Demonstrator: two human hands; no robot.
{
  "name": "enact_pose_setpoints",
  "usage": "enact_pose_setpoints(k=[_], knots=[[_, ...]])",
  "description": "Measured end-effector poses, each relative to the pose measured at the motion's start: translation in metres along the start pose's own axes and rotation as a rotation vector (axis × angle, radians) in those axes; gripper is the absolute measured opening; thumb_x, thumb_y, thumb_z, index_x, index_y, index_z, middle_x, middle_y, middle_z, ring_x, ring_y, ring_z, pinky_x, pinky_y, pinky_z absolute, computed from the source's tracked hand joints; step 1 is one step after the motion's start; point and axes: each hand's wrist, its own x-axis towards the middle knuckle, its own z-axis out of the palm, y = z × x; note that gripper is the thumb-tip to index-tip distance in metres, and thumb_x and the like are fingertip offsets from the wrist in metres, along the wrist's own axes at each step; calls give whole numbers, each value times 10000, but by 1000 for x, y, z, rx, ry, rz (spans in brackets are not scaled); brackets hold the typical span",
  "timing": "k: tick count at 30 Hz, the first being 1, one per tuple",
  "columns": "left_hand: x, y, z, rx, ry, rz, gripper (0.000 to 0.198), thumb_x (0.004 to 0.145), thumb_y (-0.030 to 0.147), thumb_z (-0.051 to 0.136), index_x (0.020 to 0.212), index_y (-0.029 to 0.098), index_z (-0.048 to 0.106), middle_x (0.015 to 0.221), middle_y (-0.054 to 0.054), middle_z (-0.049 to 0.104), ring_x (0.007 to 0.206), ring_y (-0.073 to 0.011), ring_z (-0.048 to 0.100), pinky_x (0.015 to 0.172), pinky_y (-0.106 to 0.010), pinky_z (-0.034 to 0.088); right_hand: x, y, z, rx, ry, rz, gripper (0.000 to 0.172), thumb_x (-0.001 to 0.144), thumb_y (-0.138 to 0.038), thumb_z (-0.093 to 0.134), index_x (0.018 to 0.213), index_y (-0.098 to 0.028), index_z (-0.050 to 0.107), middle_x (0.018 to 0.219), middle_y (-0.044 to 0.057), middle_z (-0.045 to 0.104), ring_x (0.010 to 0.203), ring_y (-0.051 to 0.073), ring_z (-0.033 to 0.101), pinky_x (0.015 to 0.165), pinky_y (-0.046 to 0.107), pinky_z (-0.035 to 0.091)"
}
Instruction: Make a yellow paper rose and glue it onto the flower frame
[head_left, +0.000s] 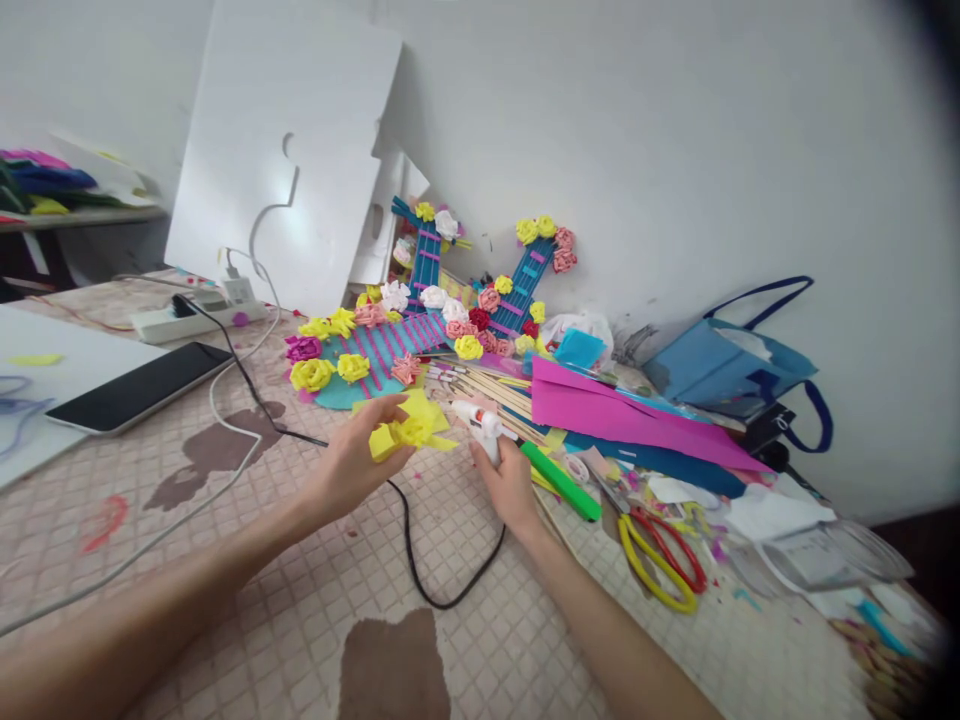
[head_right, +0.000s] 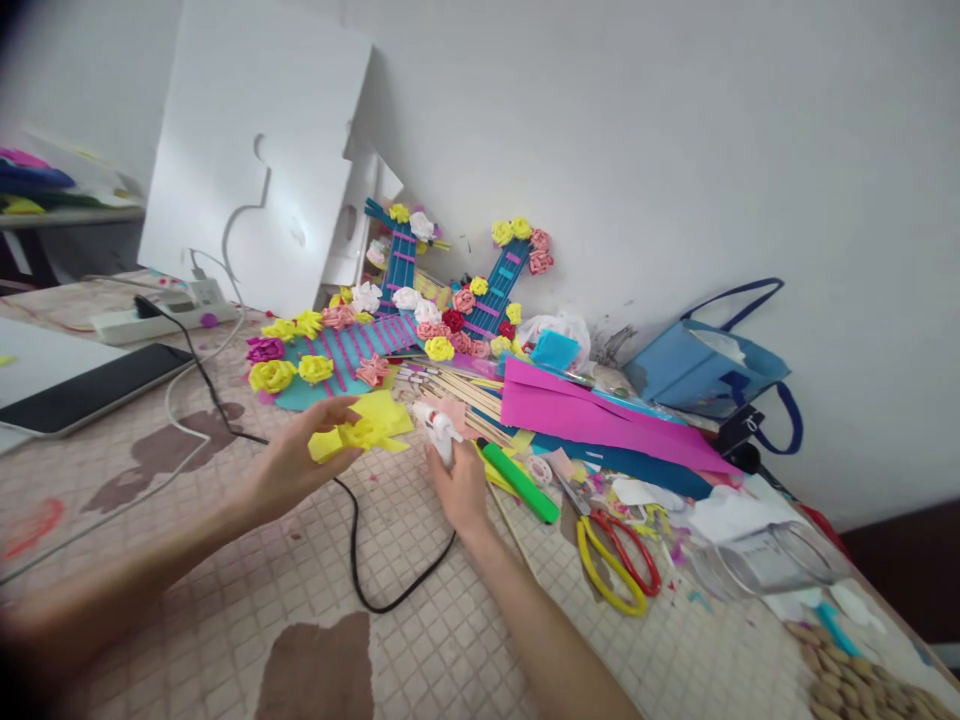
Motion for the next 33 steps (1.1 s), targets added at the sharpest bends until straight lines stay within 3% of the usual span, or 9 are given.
enact_pose_setpoints(k=[6,12,22,27,33], knots=[[-7,9,4,-15,-27,19,499,783,210,584,1239,227,382,1020,-57,615,962,-205,598,863,-412,476,36,1,31,-24,-16,-22,277,853,-367,488,993,-157,599,946,116,650,934,266,559,841,393,419],[-11,8,6,-47,-82,35,533,770,172,584,1259,215,375,1045,-60,601,987,-196,589,883,-392,471,35,12,39,-22,-13,-17,267,819,-345,515,1003,-155,555,987,120,611,971,270,531,867,409,404],[-14,5,9,-49,-107,40,533,782,186,577,1273,217,369,1059,-55,610,996,-195,589,888,-390,469,36,9,33,44,95,-35,258,847,-355,486,1020,-163,494,891,78,554,815,213,524,756,357,447],[-14,8,8,-42,-106,34,532,782,184,571,1274,217,372,1055,-62,619,981,-200,597,877,-403,476,34,3,25,61,161,-58,262,876,-327,443,1078,-162,470,968,103,534,880,212,524,766,350,457],[-16,15,9,-45,-107,55,509,770,167,576,1243,213,393,1028,-64,630,975,-207,606,863,-404,488,42,-18,-4,62,275,-194,256,881,-286,443,1109,-187,506,1018,107,545,895,212,534,774,360,461]])
